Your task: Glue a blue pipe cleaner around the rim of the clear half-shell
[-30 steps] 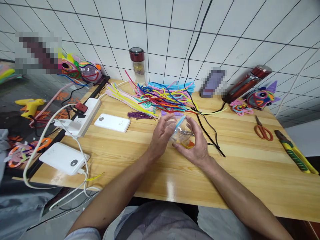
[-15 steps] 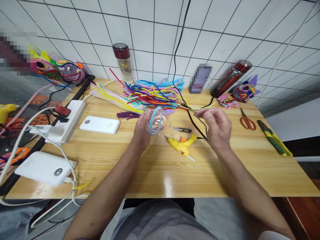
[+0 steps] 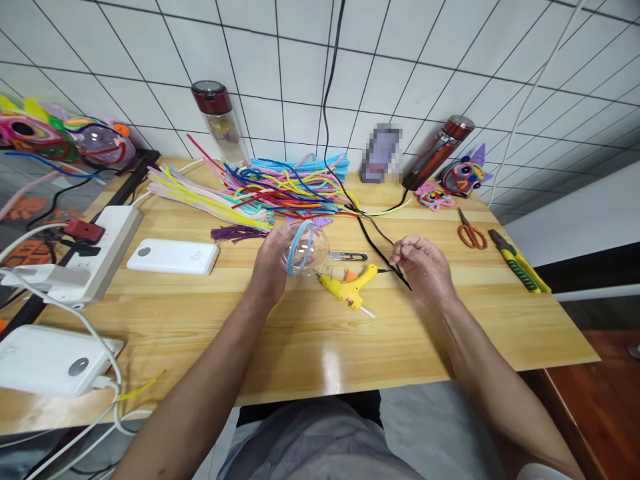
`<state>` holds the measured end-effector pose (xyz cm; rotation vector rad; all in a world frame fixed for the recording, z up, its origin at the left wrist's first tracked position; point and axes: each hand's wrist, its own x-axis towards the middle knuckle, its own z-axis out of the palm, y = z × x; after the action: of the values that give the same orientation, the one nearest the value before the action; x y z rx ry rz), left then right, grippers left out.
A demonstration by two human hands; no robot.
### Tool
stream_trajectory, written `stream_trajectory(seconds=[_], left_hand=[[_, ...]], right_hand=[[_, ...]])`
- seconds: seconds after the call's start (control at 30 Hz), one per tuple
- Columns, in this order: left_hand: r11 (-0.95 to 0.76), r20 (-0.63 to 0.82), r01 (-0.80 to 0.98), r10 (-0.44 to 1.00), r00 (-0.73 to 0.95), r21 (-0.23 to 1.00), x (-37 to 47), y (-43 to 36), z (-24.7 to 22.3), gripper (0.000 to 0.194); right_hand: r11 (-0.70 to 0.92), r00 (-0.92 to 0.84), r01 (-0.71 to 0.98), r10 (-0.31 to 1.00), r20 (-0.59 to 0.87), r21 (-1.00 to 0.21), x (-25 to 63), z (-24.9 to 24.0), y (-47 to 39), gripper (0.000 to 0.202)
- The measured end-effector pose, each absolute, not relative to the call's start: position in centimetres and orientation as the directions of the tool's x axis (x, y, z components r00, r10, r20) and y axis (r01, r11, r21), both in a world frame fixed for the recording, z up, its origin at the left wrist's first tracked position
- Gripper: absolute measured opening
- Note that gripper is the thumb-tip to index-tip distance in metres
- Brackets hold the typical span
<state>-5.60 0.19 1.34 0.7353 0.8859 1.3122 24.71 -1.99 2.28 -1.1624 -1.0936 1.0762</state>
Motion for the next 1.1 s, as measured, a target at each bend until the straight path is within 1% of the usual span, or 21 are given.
stream_trajectory(seconds=[0.17,0.4,0.63,0.83,1.1], left_hand=[[0.116,-0.113,-0.461,0.993,0.033,0.88,-5.7,0.2,1.3,0.061],[0.139,-0.141,-0.478,0.989,0.031,0.868,-5.5,0.2,1.6,0.065],[0.124,-0.12,-0.448,0.992,0.037,0.886,-5.5,-0.1,1.7,0.061],[0.1,-0.094,-0.436,0.995,0.035,0.895,-5.5,0.0,1.4,0.059],[0.131,-0.127,-0.456,0.991,0.041,0.88,-5.5,0.0,1.4,0.059]], right_hand=[[0.09,0.145,-0.079,0.986,0.078,-0.993,23.9,2.7,-2.3,0.019],[0.122,0.14,-0.037,0.983,0.116,-0.992,23.7,2.3,-2.3,0.014],[0.093,0.206,-0.115,0.976,0.067,-0.989,23.2,2.6,-2.7,0.008],[0.112,0.189,-0.127,0.978,0.086,-0.986,22.9,3.1,-2.8,0.014],[0.105,0.253,-0.144,0.965,0.066,-0.984,22.7,2.9,-2.8,0.013]])
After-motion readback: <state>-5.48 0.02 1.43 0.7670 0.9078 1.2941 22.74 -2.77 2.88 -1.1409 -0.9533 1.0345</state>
